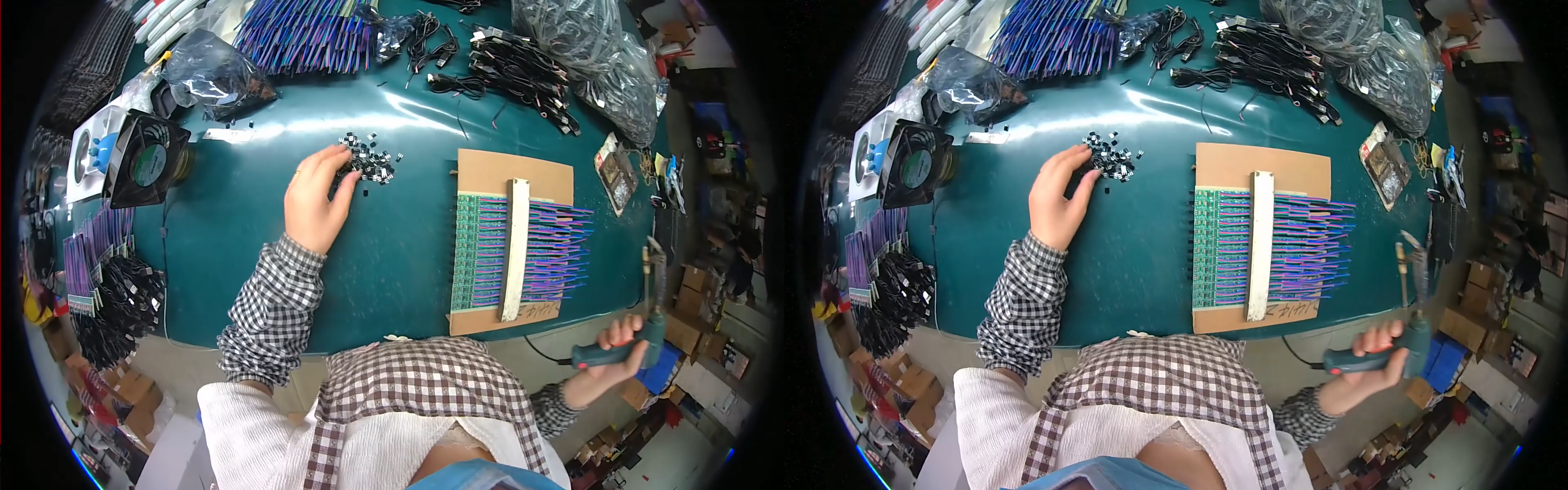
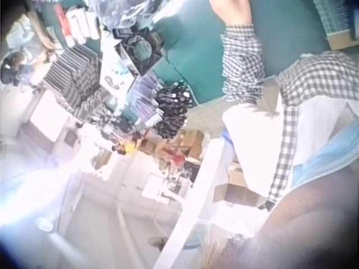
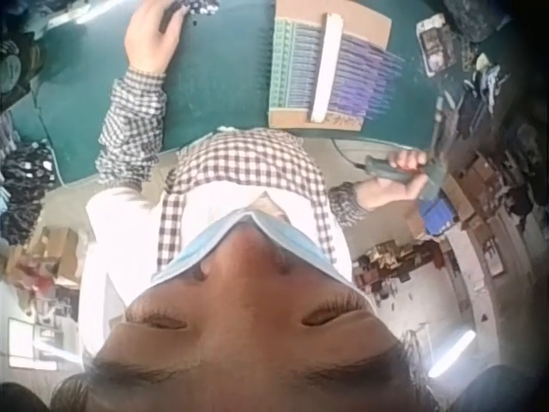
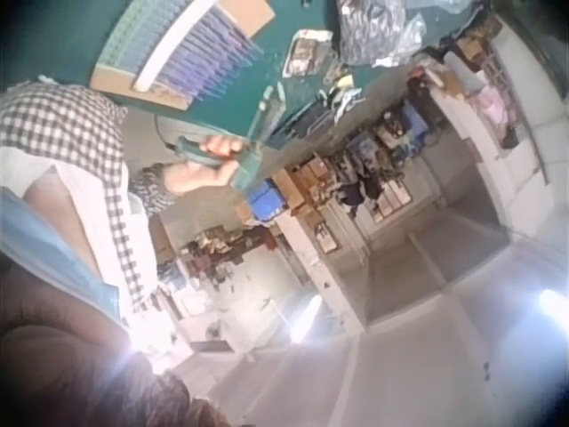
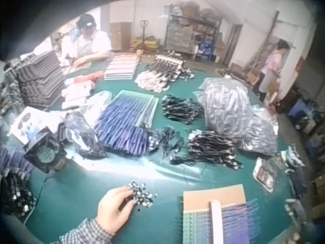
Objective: The person solders electronic components onto circuit boards using a soldering tool. The person then receives a bag of electronic components from a coworker, empties the components onto the table, and solders them onto the circuit boards.
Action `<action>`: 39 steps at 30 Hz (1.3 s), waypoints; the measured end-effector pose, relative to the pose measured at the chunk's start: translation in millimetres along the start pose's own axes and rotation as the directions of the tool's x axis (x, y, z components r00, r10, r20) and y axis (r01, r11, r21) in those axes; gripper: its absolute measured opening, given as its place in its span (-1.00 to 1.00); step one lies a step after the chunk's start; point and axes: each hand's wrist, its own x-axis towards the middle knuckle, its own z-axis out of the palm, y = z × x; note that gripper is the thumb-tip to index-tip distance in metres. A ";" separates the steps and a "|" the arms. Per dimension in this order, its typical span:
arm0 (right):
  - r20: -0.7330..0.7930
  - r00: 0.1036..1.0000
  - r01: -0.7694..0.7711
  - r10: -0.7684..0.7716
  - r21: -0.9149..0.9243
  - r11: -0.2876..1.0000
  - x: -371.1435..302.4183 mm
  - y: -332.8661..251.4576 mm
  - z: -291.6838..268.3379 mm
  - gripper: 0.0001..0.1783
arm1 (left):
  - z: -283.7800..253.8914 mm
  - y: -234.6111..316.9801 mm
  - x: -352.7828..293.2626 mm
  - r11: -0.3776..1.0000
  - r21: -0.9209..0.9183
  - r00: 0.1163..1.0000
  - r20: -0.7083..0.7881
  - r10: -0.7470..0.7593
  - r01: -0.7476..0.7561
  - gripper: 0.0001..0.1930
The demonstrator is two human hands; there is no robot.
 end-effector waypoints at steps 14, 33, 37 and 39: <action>0.029 0.986 -0.167 0.164 0.131 0.977 26.1 60.0 9.8 -0.67 | -0.7 -7.2 7.8 0.968 -0.123 0.971 -0.062 -0.229 0.220 -0.80; 0.052 0.980 -0.196 0.190 0.143 0.970 28.7 69.0 11.5 -0.65 | 46.1 28.4 27.0 0.997 0.070 0.992 0.122 0.012 -0.021 -0.86; 0.017 0.986 -0.165 0.165 0.158 0.973 24.5 70.7 13.5 -0.64 | 47.6 31.5 26.2 0.976 0.200 0.994 0.088 0.072 -0.088 -0.90; 0.005 0.986 -0.164 0.165 0.157 0.974 21.9 71.5 12.8 -0.63 | 50.0 30.5 23.8 0.973 0.206 0.993 0.076 0.090 -0.104 -0.90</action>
